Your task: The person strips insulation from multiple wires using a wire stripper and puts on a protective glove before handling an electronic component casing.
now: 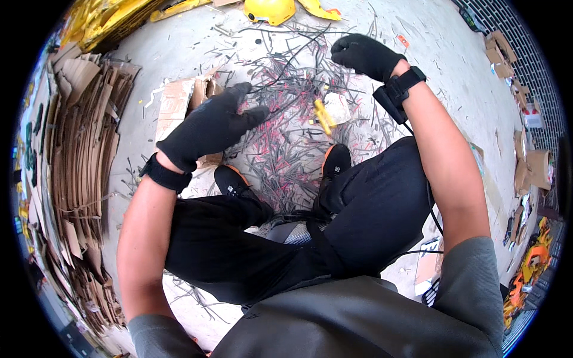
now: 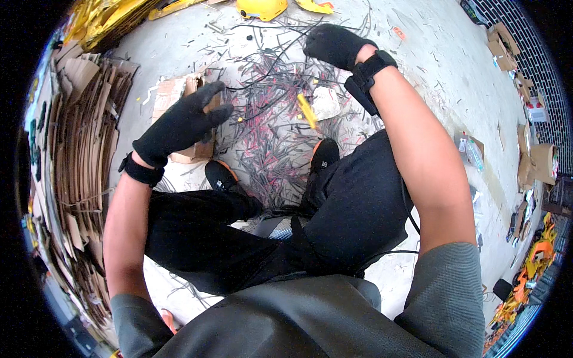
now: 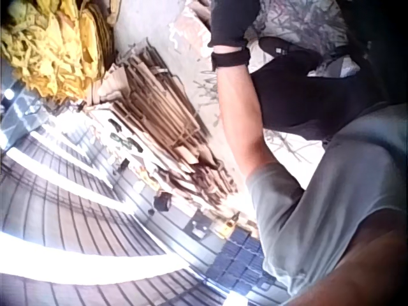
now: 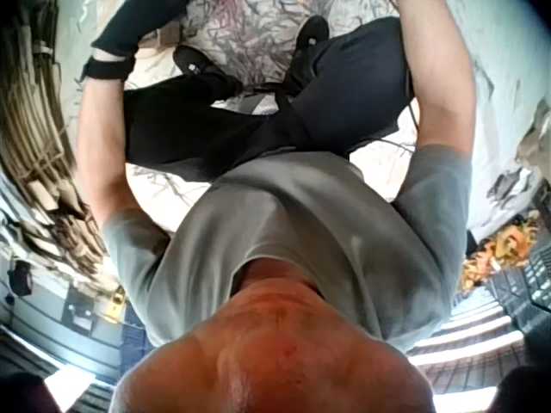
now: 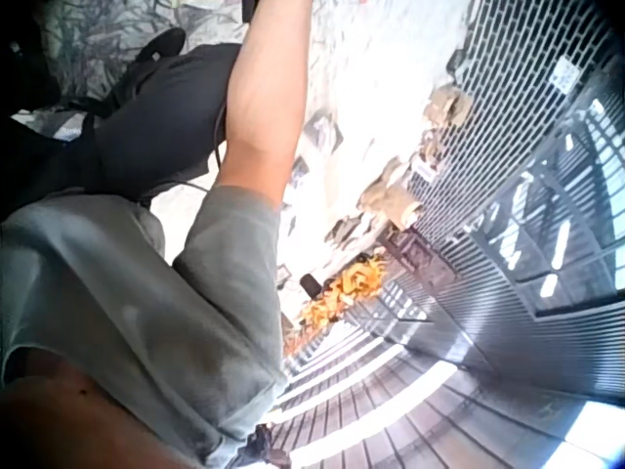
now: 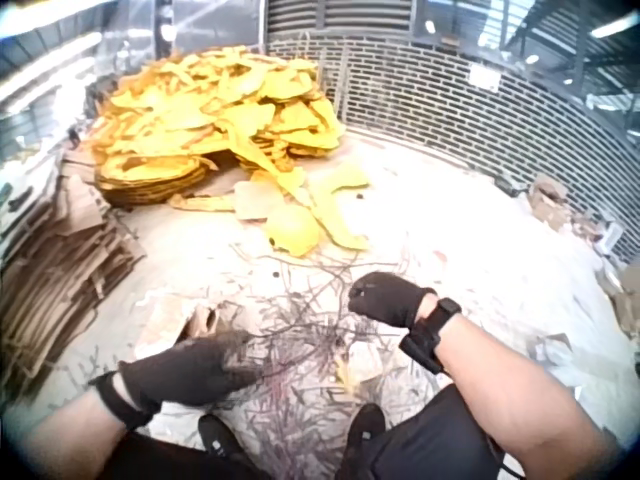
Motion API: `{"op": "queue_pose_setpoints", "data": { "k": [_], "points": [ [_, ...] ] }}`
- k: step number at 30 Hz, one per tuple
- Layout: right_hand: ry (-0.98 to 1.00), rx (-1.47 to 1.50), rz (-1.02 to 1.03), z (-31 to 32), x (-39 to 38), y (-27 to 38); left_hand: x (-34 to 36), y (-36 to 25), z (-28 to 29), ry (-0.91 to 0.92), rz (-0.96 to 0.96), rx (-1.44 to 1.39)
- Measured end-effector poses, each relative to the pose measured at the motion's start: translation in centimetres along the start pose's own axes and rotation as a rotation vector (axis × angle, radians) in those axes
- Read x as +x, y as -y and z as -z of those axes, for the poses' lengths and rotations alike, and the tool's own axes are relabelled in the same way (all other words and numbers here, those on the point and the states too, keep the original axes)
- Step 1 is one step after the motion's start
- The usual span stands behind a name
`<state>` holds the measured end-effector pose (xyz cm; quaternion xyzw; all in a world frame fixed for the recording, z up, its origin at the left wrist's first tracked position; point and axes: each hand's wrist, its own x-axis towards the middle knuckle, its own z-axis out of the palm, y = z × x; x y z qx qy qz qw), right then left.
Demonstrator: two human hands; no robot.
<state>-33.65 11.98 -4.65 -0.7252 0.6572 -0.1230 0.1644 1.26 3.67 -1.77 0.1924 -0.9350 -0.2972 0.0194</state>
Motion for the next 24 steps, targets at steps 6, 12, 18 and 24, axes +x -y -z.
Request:
{"op": "queue_pose_setpoints", "data": {
  "k": [6, 12, 18, 24],
  "points": [
    [-0.249, 0.548, -0.387, 3.0, -1.7, 0.9, 0.7, 0.3, 0.7, -0.181, 0.120, -0.169],
    [-0.065, 1.787, -0.081, 4.6, 0.0, 3.5, 4.5, -2.0, 2.5, -0.335, 0.142, -0.718],
    [-0.335, 1.478, 0.482, 1.3, 4.6, 9.1, 10.6, -2.7, 2.2, -0.513, -0.156, -0.407],
    [-0.544, 1.776, 0.041, 3.2, 5.0, 11.4, 14.2, -1.1, 2.8, -0.780, -0.446, 0.499]
  ]
}}
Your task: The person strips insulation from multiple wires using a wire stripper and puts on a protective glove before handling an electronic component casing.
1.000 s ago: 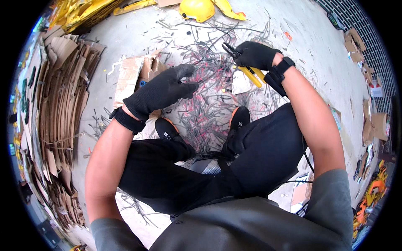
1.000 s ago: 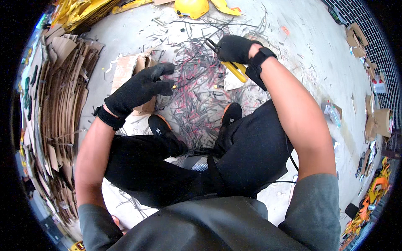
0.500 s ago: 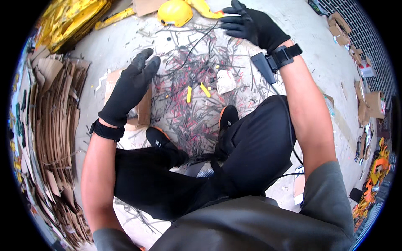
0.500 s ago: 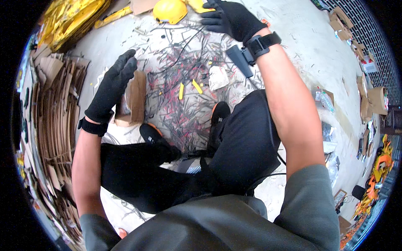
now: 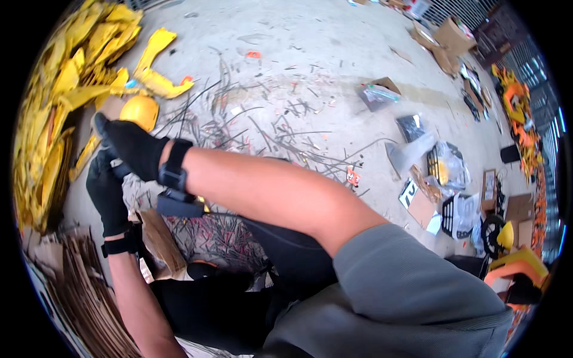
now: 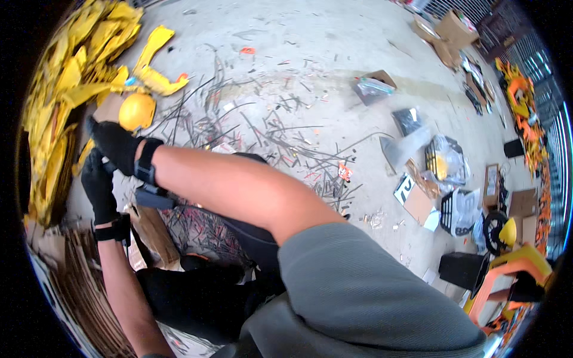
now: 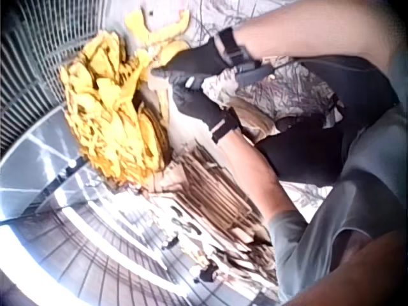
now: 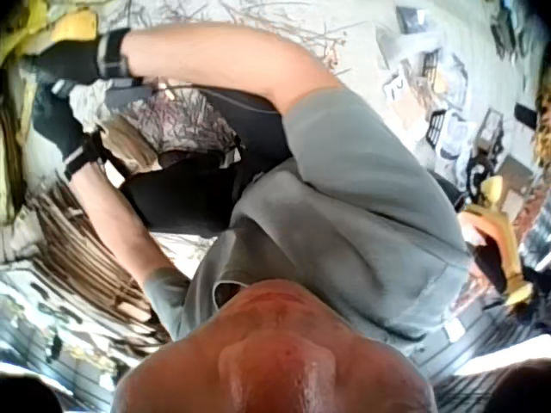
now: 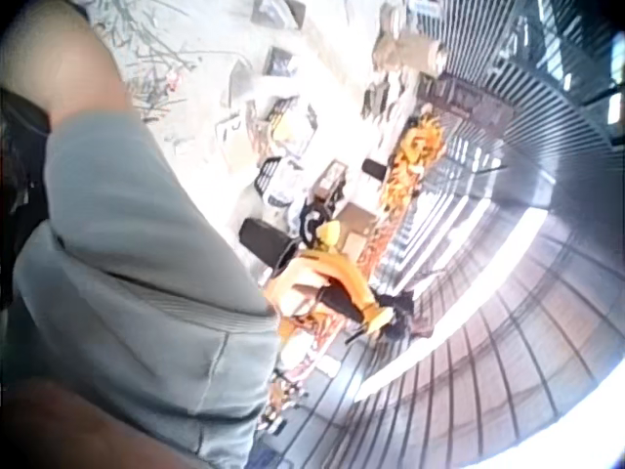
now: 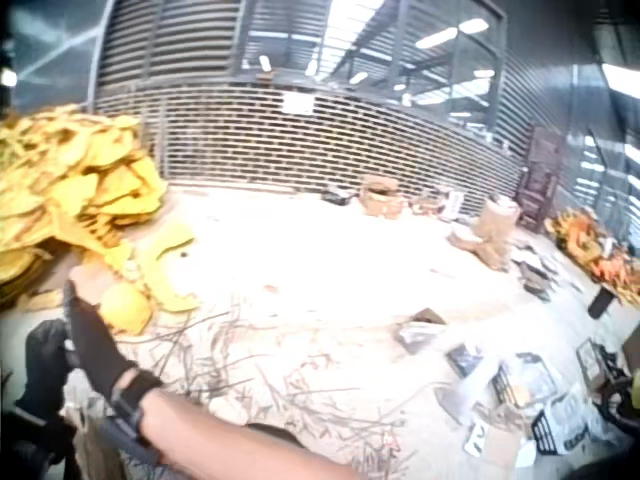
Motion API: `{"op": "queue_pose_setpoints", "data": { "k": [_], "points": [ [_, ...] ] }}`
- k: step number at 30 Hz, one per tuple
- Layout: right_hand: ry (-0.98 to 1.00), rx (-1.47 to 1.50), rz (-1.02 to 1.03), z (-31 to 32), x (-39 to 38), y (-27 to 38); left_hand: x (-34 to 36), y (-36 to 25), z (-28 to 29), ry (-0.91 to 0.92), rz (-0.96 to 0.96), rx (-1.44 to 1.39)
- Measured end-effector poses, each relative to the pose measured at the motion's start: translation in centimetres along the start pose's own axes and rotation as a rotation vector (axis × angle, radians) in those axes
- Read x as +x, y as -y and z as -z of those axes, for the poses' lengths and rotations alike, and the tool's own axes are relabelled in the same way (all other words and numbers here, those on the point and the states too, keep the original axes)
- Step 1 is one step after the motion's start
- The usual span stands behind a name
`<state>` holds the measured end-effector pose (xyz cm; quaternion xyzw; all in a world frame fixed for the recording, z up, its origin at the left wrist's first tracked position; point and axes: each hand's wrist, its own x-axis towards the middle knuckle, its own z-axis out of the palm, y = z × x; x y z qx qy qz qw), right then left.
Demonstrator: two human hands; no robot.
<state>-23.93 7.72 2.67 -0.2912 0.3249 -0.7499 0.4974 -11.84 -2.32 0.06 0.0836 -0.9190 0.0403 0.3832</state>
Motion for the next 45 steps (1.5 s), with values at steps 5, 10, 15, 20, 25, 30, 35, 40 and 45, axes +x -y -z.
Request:
{"op": "queue_pose_setpoints", "data": {
  "k": [5, 10, 15, 20, 25, 30, 35, 40, 45],
  "points": [
    [-0.163, -0.138, 0.190, -1.3, 1.9, -1.1, -1.1, 5.0, -2.4, 0.001, 0.241, -0.131],
    [-0.095, -0.380, 0.329, -0.2, 6.3, -5.2, -1.5, 8.7, -5.1, -0.021, 0.727, -0.769],
    [-0.256, -0.780, 0.138, -5.3, 1.3, -8.4, -7.7, 12.4, -4.6, -0.099, 1.055, -0.907],
    [0.284, -0.896, 0.034, -3.6, -9.4, 1.3, -13.7, 17.9, -2.5, 0.209, 0.922, -0.495],
    [0.009, -0.925, 0.381, 6.5, -15.3, 8.4, -7.4, 19.5, -0.9, 0.477, 0.385, -0.262],
    [-0.288, -0.866, 0.164, 11.8, -26.3, 19.6, 1.5, 0.4, -2.5, 0.755, 0.666, -0.613],
    [-0.657, -0.918, 0.052, 17.6, -33.1, 15.1, 4.8, -5.8, -1.5, 0.846, 0.400, -0.791],
    [-0.437, -0.777, 0.018, 14.8, -31.7, 8.4, 10.3, -12.7, 3.6, 0.834, 0.143, -0.878],
    [-0.152, -0.618, 0.374, 10.2, -25.9, 6.0, 10.4, -19.4, 8.6, 0.844, 0.229, -0.973]
  ]
}}
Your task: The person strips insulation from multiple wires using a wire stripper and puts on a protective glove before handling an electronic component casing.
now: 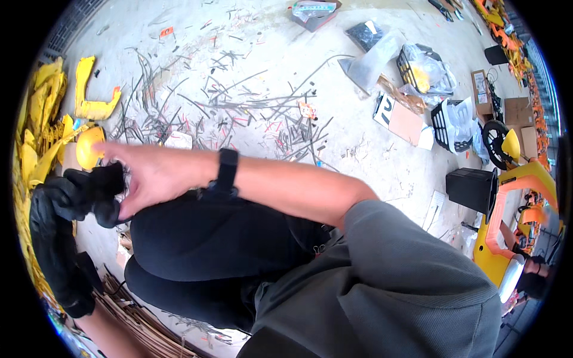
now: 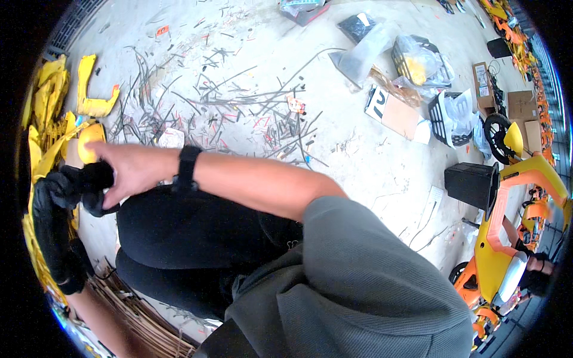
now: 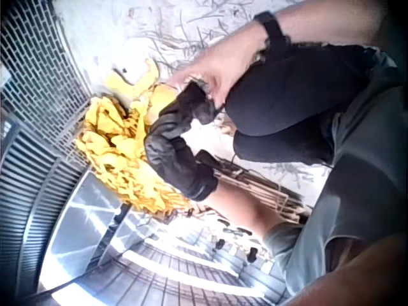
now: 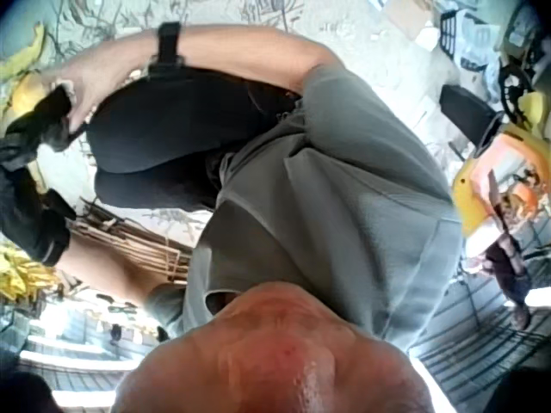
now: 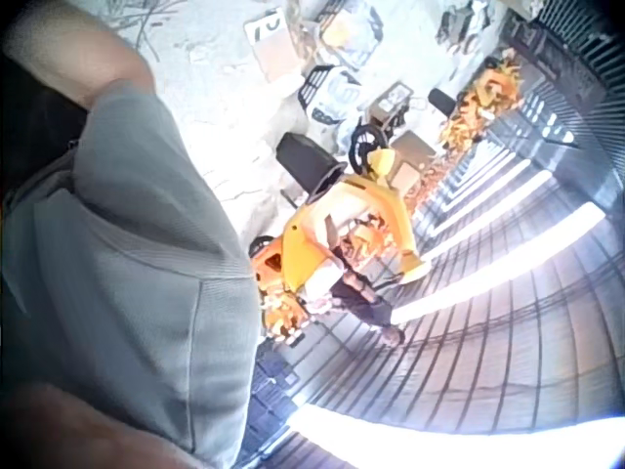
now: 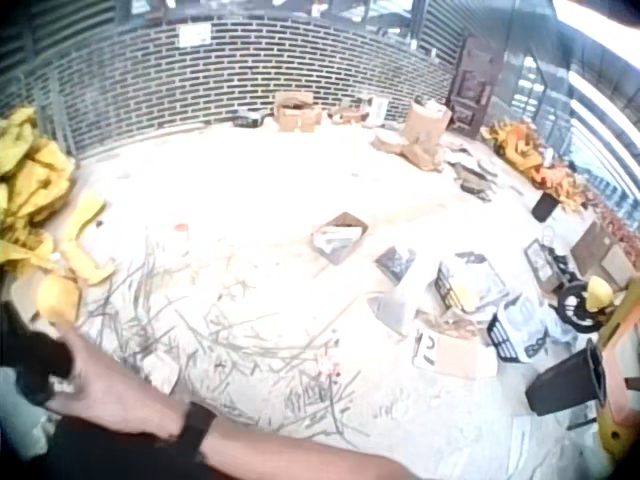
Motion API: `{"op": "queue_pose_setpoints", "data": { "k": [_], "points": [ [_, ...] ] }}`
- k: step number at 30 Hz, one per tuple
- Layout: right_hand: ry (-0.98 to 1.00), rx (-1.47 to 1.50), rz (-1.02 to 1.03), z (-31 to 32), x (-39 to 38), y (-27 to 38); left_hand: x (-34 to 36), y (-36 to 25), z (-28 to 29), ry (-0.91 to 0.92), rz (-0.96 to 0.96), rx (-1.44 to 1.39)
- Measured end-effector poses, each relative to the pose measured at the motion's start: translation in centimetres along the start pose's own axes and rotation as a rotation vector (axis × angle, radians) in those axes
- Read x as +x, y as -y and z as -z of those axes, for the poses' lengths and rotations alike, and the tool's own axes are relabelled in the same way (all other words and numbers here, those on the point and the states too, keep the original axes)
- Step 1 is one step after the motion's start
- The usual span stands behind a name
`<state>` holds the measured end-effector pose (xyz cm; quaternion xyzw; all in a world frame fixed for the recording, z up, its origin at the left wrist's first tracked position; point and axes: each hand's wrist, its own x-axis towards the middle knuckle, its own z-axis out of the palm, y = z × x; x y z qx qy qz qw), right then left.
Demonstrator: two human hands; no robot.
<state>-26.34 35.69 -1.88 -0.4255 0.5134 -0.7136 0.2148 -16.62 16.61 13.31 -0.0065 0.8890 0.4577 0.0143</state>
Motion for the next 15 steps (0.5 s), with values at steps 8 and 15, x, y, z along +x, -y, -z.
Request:
{"op": "queue_pose_setpoints", "data": {
  "k": [8, 15],
  "points": [
    [-0.229, 0.375, -0.255, 1.0, -0.1, 2.3, 0.6, 0.4, 1.4, -0.148, -0.045, -0.340],
    [-0.225, 0.631, -0.116, -3.8, 2.5, 4.8, 0.2, 0.4, -3.2, 0.247, -0.182, -1.040]
  ]
}}
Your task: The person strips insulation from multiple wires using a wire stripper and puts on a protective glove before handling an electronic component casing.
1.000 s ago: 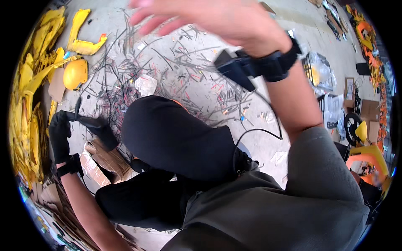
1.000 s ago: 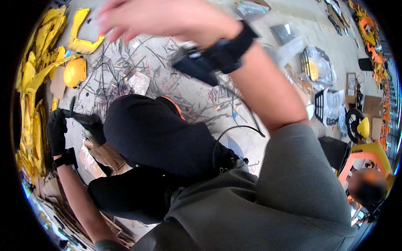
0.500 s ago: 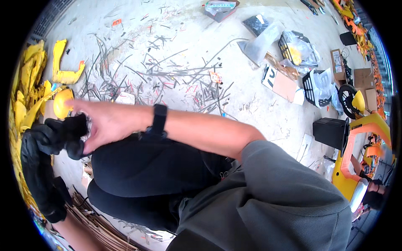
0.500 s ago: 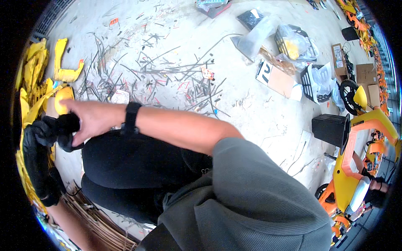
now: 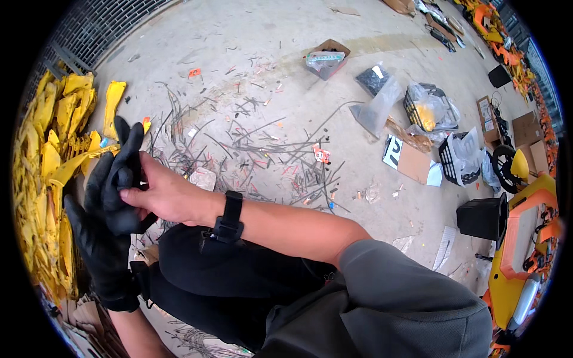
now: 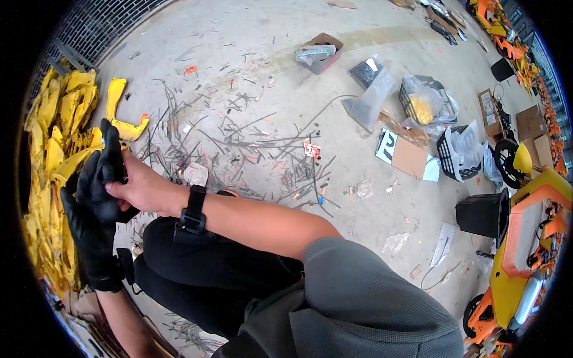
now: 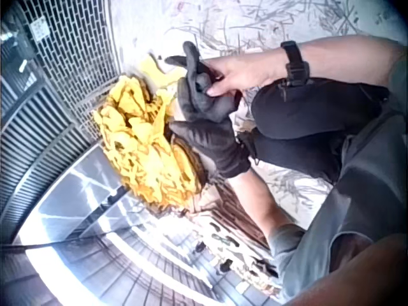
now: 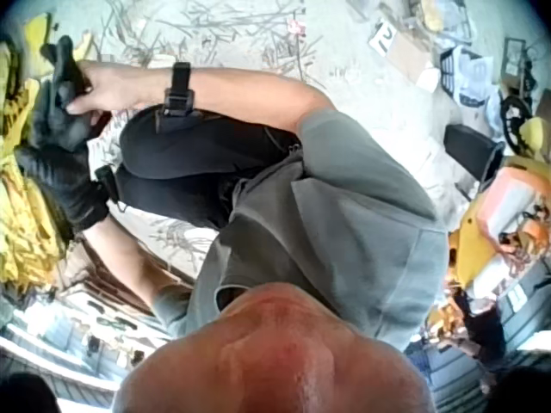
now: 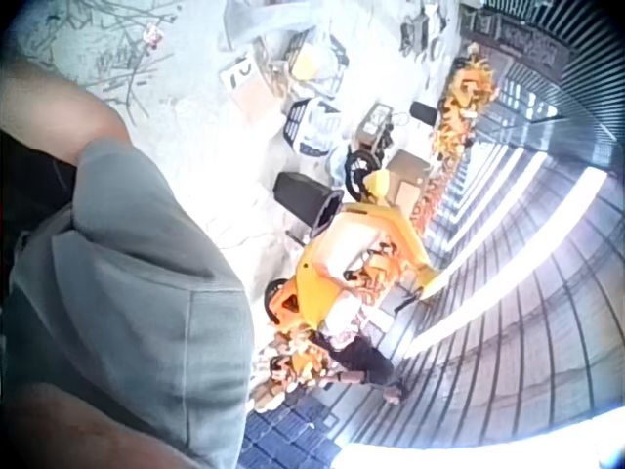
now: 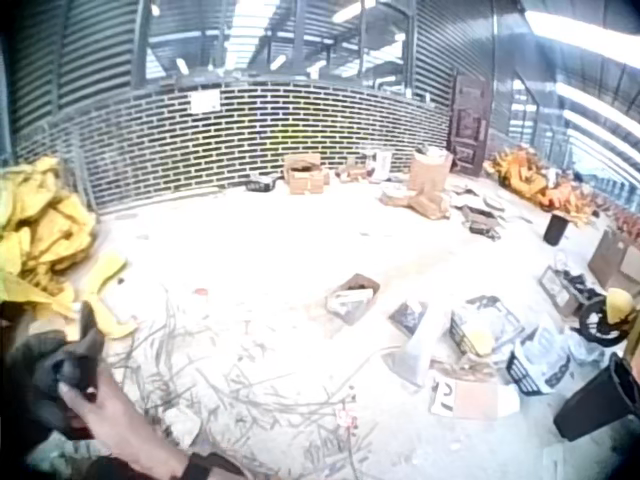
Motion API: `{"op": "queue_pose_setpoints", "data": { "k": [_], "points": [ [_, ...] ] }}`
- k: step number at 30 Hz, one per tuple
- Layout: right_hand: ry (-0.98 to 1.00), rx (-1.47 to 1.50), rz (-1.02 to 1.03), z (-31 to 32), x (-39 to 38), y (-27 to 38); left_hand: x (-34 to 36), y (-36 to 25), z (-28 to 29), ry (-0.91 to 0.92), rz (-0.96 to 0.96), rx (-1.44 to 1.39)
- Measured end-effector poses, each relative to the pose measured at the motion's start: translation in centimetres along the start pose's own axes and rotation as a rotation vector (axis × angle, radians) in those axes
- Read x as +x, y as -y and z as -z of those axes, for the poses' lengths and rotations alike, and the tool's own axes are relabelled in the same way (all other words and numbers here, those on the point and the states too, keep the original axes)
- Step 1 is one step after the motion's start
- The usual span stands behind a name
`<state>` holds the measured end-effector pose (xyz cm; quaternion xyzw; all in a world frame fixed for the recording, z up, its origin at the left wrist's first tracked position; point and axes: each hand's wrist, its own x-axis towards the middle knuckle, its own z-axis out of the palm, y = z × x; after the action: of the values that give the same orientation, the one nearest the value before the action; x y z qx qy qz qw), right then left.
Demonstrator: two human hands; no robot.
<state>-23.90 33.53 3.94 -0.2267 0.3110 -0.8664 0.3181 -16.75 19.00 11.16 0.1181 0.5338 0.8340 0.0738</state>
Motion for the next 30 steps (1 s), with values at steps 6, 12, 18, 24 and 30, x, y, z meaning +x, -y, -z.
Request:
{"op": "queue_pose_setpoints", "data": {
  "k": [6, 12, 18, 24, 30],
  "points": [
    [0.004, 0.124, -0.155, 0.5, 0.9, -2.9, -0.3, 1.2, -2.4, -0.235, -0.022, 0.294],
    [-0.212, -0.175, -0.100, 0.3, 1.1, -2.4, -0.9, 2.8, -1.6, -0.403, -0.054, 0.338],
    [-0.214, -0.133, 0.111, 1.8, 5.9, -1.7, -4.4, 1.9, -1.3, -0.354, -0.145, 0.386],
    [-0.065, -0.275, 0.079, 0.8, 10.5, -3.5, -10.0, 0.6, 5.3, -0.424, -0.078, 1.117],
    [0.294, -0.410, -0.462, -1.5, 14.0, -8.1, -11.5, -0.6, 10.8, -0.488, -0.132, 0.382]
  ]
}}
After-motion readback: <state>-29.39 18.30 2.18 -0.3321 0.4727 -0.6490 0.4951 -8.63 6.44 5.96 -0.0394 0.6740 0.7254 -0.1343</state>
